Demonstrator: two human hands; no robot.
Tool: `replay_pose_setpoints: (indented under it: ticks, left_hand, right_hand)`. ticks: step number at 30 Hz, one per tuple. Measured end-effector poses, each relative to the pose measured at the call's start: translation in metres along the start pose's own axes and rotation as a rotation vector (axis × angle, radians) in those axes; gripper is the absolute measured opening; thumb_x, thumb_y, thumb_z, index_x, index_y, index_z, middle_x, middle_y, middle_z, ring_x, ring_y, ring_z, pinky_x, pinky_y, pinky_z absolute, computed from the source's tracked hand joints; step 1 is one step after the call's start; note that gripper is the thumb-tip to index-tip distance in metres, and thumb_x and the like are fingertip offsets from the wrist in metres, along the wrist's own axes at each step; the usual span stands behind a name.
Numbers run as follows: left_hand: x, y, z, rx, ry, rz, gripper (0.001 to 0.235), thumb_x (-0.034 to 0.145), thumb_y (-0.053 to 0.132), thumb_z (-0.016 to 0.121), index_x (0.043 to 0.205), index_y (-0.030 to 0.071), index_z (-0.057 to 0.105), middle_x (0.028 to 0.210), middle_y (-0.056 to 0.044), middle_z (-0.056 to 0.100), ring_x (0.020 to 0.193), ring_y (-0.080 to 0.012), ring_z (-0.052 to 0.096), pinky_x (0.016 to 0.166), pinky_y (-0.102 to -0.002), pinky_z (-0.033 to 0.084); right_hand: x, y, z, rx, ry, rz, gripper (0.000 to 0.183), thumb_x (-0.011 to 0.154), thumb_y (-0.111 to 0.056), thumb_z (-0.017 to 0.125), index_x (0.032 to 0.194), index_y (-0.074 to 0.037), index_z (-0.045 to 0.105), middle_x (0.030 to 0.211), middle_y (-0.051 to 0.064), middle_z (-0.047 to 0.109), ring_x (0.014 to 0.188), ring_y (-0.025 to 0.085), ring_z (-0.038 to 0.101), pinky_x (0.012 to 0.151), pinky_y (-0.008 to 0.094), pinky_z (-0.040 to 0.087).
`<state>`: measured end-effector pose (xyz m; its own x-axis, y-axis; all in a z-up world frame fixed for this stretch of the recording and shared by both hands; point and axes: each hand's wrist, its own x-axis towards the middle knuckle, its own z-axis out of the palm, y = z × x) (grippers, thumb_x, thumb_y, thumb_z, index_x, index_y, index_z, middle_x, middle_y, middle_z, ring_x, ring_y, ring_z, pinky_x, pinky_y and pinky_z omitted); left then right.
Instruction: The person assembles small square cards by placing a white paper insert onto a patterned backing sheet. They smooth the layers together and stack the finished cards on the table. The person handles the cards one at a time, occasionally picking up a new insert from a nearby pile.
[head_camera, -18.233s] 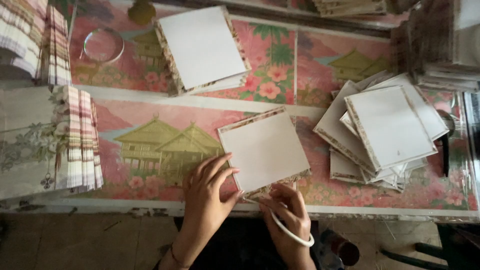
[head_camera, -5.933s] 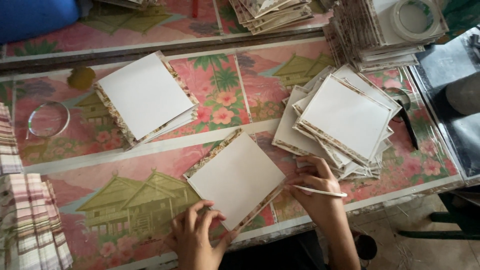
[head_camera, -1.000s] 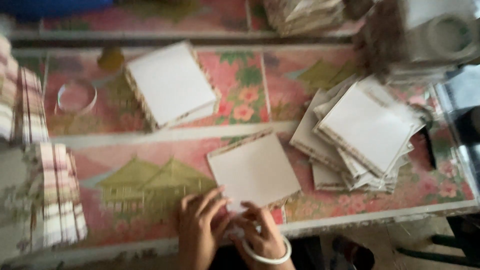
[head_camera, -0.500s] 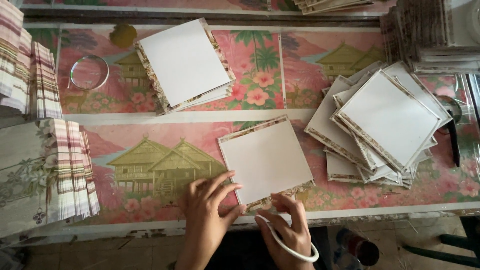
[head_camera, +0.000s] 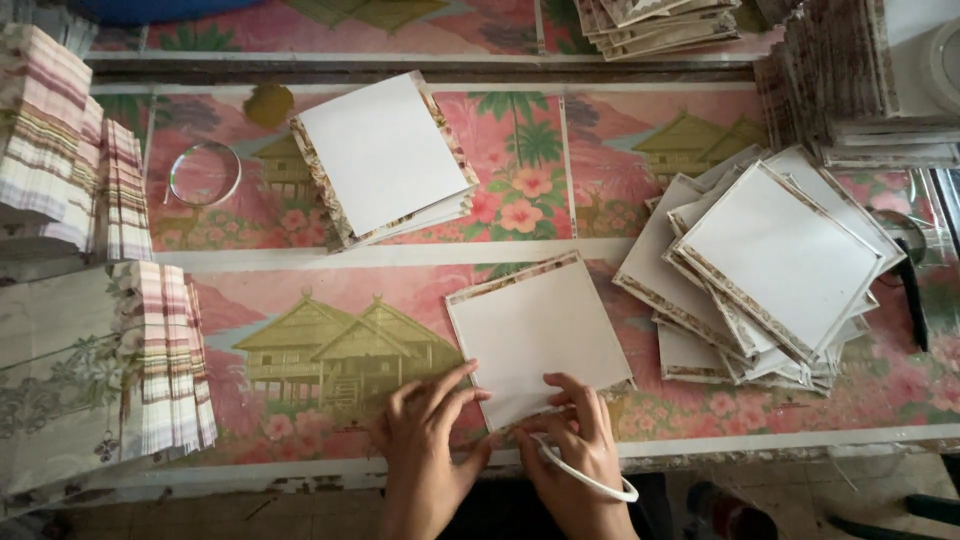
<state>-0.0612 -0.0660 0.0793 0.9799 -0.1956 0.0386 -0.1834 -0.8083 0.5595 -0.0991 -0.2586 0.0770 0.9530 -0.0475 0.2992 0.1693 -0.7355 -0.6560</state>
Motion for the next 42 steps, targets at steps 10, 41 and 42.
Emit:
replay_pose_setpoints:
  ticks: [10,41,42]
  left_hand:
    - [0.006,-0.015,0.015,-0.073,0.116,0.192,0.048,0.076,0.060,0.082,0.114,0.032,0.076,0.147,0.013,0.070,0.117,-0.0188,0.067,0.103,-0.042,0.041]
    - [0.023,-0.053,-0.004,0.077,0.261,-0.003,0.047,0.076,0.047,0.088,0.120,0.036,0.076,0.156,-0.002,0.059,0.127,-0.0314,0.058,0.107,-0.053,0.040]
    - [0.027,-0.040,0.000,0.082,0.264,-0.007,0.047,0.076,0.047,0.088,0.120,0.036,0.076,0.156,-0.002,0.059,0.127,-0.0314,0.058,0.107,-0.053,0.040]
  right_hand:
    - [-0.003,0.005,-0.008,-0.026,0.006,0.036,0.010,0.085,-0.023,0.088,0.091,-0.015,0.084,0.136,0.011,0.062,0.097,0.025,0.063,0.089,0.041,0.057]
    - [0.004,0.029,-0.042,-0.140,0.048,0.021,0.010,0.092,-0.004,0.075,0.095,-0.004,0.066,0.131,0.017,0.059,0.097,0.030,0.064,0.078,0.042,0.056]
    - [0.004,0.029,-0.042,-0.134,0.046,0.018,0.010,0.092,-0.004,0.075,0.095,-0.004,0.066,0.131,0.017,0.059,0.097,0.030,0.064,0.078,0.042,0.056]
